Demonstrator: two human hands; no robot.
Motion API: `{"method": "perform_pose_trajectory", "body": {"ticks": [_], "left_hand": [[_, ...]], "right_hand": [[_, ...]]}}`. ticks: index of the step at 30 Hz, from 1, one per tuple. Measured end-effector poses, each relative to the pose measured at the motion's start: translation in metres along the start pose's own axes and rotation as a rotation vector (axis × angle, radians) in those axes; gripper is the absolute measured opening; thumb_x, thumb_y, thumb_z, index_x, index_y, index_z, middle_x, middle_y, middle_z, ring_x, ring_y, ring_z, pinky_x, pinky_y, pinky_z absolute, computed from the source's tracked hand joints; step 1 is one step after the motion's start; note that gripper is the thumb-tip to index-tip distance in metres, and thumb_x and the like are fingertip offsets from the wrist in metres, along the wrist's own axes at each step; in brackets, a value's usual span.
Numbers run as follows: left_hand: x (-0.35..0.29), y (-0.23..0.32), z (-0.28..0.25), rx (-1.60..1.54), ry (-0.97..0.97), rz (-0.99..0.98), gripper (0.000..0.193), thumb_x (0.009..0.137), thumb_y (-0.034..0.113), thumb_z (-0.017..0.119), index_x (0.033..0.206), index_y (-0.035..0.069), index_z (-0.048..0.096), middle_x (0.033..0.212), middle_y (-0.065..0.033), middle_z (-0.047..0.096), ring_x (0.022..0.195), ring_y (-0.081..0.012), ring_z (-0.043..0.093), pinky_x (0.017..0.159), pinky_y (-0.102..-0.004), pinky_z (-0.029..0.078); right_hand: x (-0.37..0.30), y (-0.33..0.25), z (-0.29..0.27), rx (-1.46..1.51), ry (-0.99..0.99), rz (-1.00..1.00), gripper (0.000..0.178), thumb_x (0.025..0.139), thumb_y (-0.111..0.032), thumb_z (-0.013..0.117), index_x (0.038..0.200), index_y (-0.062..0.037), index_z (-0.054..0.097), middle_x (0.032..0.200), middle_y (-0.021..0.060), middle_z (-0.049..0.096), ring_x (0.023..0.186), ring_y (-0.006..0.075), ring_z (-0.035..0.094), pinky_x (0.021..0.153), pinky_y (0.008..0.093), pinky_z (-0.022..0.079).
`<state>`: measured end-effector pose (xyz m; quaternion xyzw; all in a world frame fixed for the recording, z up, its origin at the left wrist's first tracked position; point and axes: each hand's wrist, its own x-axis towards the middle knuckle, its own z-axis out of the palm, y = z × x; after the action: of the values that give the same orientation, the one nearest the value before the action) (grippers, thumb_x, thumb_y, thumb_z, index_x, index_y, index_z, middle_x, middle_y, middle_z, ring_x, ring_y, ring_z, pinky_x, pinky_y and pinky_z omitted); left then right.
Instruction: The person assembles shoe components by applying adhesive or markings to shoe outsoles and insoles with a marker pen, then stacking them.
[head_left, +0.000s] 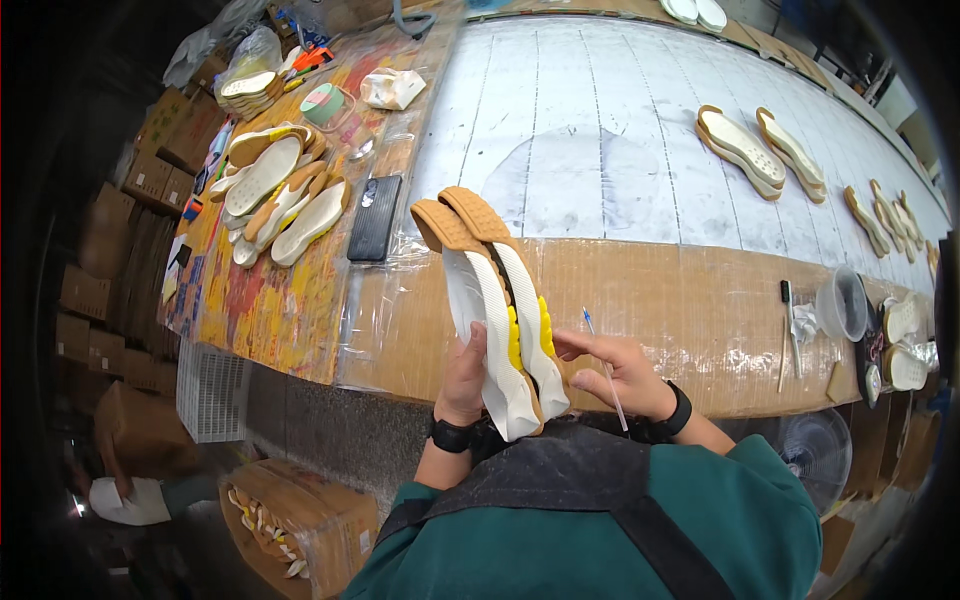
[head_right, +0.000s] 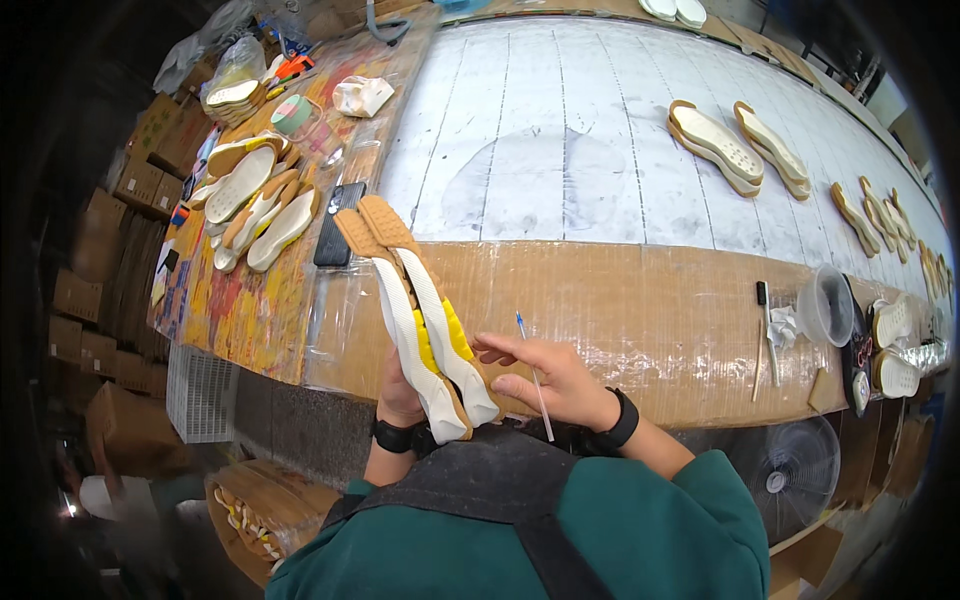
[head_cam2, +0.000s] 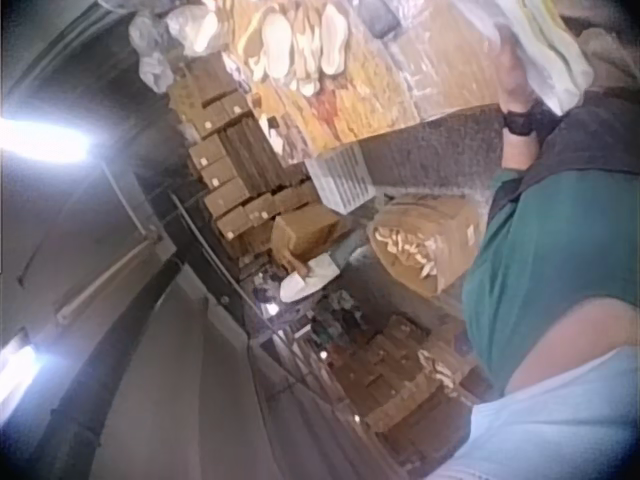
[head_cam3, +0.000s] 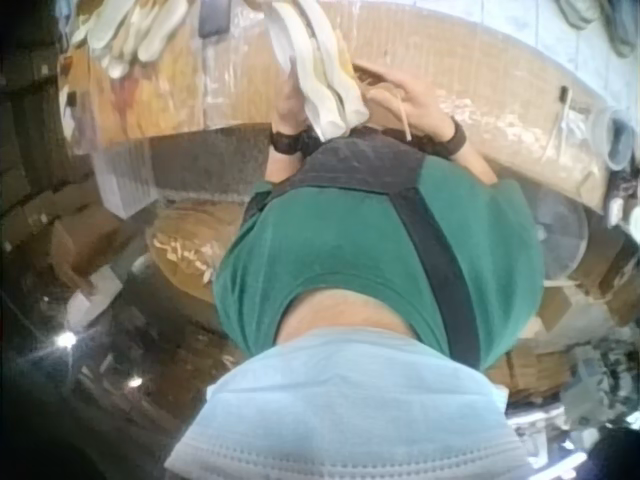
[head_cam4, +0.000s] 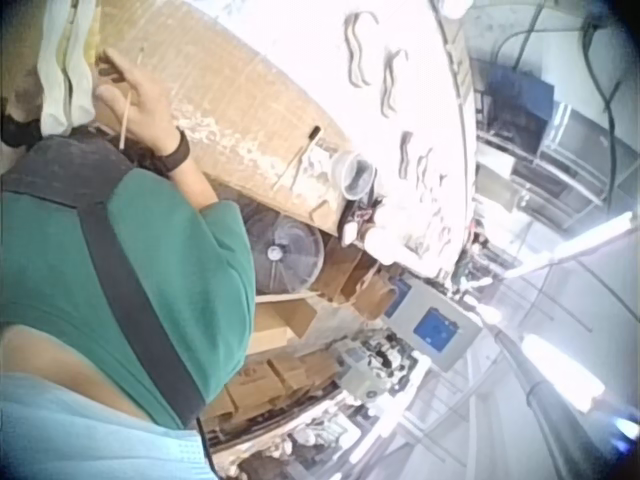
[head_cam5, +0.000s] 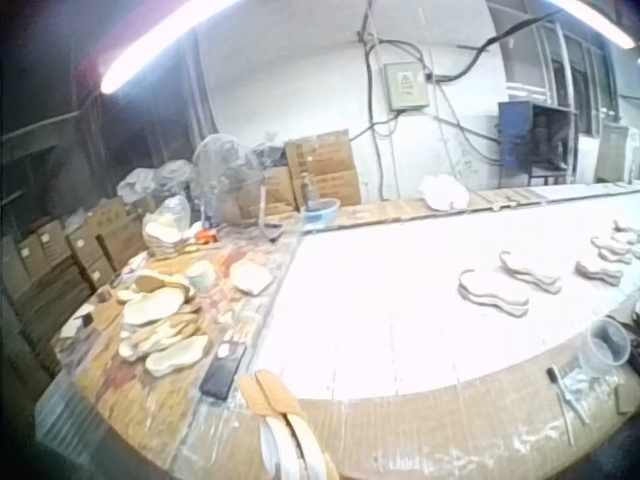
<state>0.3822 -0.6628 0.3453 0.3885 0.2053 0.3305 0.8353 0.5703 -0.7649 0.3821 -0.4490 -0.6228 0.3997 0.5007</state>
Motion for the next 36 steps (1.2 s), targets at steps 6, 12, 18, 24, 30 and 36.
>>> {"method": "perform_pose_trajectory", "body": {"ticks": [6, 12, 18, 24, 30, 36], "left_hand": [[-0.005, 0.001, 0.000, 0.021, 0.120, -0.058, 0.045, 0.091, 0.037, 0.036, 0.120, 0.003, 0.039, 0.109, -0.0112, 0.053, 0.093, -0.0193, 0.056, 0.079, -0.0321, 0.047], [-0.015, -0.001, -0.026, 0.049, 0.351, -0.082, 0.037, 0.088, 0.023, 0.048, 0.116, -0.001, 0.044, 0.102, -0.0070, 0.056, 0.087, -0.0131, 0.056, 0.076, -0.0256, 0.046], [-0.014, 0.090, -0.071, 0.092, 0.446, 0.132, 0.037, 0.086, 0.025, 0.050, 0.112, -0.001, 0.044, 0.094, -0.0089, 0.057, 0.079, -0.0173, 0.060, 0.067, -0.0293, 0.052], [0.043, 0.318, -0.126, 0.087, 0.574, 0.818, 0.054, 0.084, 0.038, 0.048, 0.122, 0.001, 0.037, 0.123, -0.0130, 0.044, 0.117, -0.0260, 0.038, 0.100, -0.0424, 0.026], [0.062, 0.251, -0.023, 0.457, 0.462, 0.802, 0.035, 0.086, 0.020, 0.048, 0.119, 0.007, 0.045, 0.109, -0.0050, 0.051, 0.101, -0.0166, 0.047, 0.089, -0.0376, 0.034], [-0.039, 0.178, 0.134, 0.726, 0.022, 1.493, 0.013, 0.065, 0.009, 0.069, 0.071, 0.004, 0.059, 0.077, -0.0049, 0.053, 0.071, -0.0211, 0.052, 0.067, -0.0367, 0.046]], "right_hand": [[0.002, 0.008, 0.007, 0.067, 0.028, 0.079, 0.041, 0.081, -0.009, 0.055, 0.120, -0.0020, 0.045, 0.109, 0.0124, 0.056, 0.095, 0.0193, 0.057, 0.082, 0.0291, 0.045], [-0.002, 0.027, 0.014, 0.216, 0.194, 0.242, 0.030, 0.087, -0.011, 0.047, 0.113, 0.0043, 0.048, 0.105, 0.0139, 0.057, 0.091, 0.0187, 0.057, 0.080, 0.0287, 0.045], [0.000, 0.035, 0.013, 0.217, 0.230, 0.283, 0.029, 0.089, -0.014, 0.046, 0.111, 0.0042, 0.050, 0.101, 0.0129, 0.059, 0.087, 0.0177, 0.058, 0.078, 0.0276, 0.045], [-0.002, 0.035, 0.015, 0.249, 0.214, 0.342, 0.030, 0.089, -0.014, 0.047, 0.112, 0.0047, 0.049, 0.101, 0.0126, 0.059, 0.088, 0.0169, 0.058, 0.079, 0.0264, 0.045], [-0.005, 0.048, 0.012, 0.287, 0.280, 0.400, 0.030, 0.089, -0.015, 0.046, 0.112, 0.0047, 0.049, 0.100, 0.0122, 0.059, 0.088, 0.0156, 0.057, 0.079, 0.0258, 0.045], [-0.003, 0.053, 0.017, 0.237, 0.170, 0.430, 0.031, 0.089, -0.016, 0.047, 0.112, 0.0049, 0.048, 0.101, 0.0112, 0.058, 0.088, 0.0145, 0.057, 0.079, 0.0249, 0.045]]}}
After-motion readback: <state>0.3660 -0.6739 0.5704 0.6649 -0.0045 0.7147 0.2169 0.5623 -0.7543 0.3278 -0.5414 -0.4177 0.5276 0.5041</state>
